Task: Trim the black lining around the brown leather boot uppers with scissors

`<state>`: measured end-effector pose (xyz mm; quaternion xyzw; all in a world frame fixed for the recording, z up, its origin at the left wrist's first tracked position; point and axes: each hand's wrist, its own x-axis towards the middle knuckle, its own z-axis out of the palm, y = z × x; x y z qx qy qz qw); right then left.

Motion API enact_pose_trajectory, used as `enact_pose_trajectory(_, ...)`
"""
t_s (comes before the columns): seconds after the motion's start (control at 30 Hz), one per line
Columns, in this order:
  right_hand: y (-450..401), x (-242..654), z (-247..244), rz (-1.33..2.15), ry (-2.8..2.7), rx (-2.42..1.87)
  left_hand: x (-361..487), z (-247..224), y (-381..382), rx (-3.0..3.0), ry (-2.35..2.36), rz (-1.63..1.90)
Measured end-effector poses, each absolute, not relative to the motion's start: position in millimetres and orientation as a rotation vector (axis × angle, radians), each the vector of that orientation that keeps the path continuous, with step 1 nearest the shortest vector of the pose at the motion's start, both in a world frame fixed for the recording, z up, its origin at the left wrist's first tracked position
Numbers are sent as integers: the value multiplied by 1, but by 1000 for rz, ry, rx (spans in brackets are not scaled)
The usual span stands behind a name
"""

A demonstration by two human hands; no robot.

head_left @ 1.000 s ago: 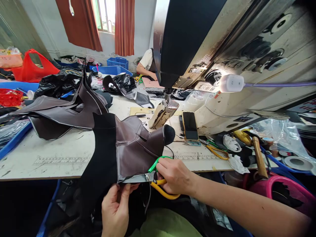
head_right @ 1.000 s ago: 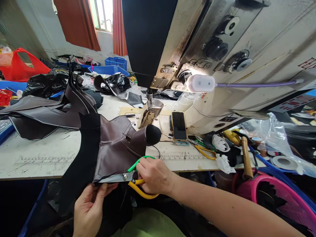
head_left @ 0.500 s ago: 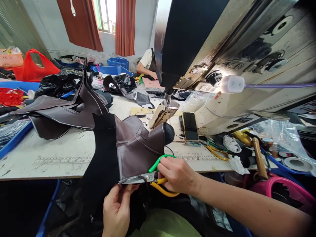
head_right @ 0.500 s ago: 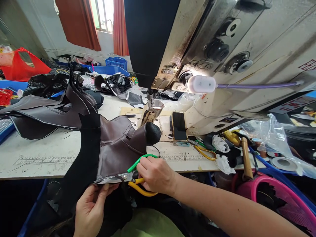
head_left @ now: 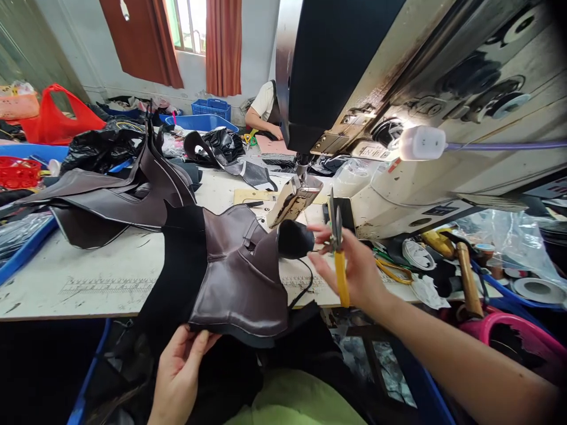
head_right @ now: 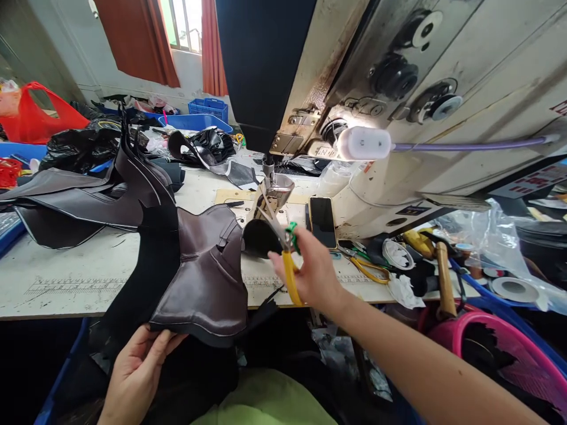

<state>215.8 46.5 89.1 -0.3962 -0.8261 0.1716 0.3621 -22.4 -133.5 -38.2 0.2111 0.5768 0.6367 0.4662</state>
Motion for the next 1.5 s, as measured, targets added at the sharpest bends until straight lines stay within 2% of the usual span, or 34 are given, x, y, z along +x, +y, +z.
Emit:
enact_pose_trajectory(0.13,82,217,105,289,-2332,-1058,-32,-39,-144,546,1543,1469)
enact_pose_trajectory(0.3,93,219,83,679,-2629,-988,-28,-26,-143,519,1695,1558)
enact_pose_trajectory(0.4,56,226,59,791,-2638,-872,-39,-18,-124,553,2039,1484)
enact_pose_trajectory(0.57,-20,226,34,750,-2617,-729,-122,-5,-62,1132,2301,1405)
enact_pose_trajectory(0.67,-26,215,38,843,-2542,-628,-174,11,-27,1446,2361,1221)
enact_pose_trajectory(0.73,-14,210,43,921,-2470,-728,-184,27,-18,1516,2413,1179)
enact_pose_trajectory(0.87,23,205,50,891,-2363,-930,-118,57,-38,1785,2644,1187)
enact_pose_trajectory(0.93,43,196,53,771,-2341,-913,-61,62,-50,2068,2258,1214)
enact_pose_trajectory(0.97,54,188,56,694,-2342,-902,-34,61,-55,2194,2120,1049)
enact_pose_trajectory(1.07,88,150,65,420,-2460,-1007,15,43,-63,2283,2107,578)
enact_pose_trajectory(1.13,109,120,74,267,-2640,-1253,18,26,-71,2280,2120,493)
enact_pose_trajectory(1.27,131,91,91,278,-2730,-1371,-19,-1,-99,2462,2093,656)
enact_pose_trajectory(1.4,117,121,93,324,-2723,-1547,-46,-9,-117,2549,2185,719)
enact_pose_trajectory(1.5,92,155,79,385,-2666,-1750,-35,-11,-103,2406,2333,719)
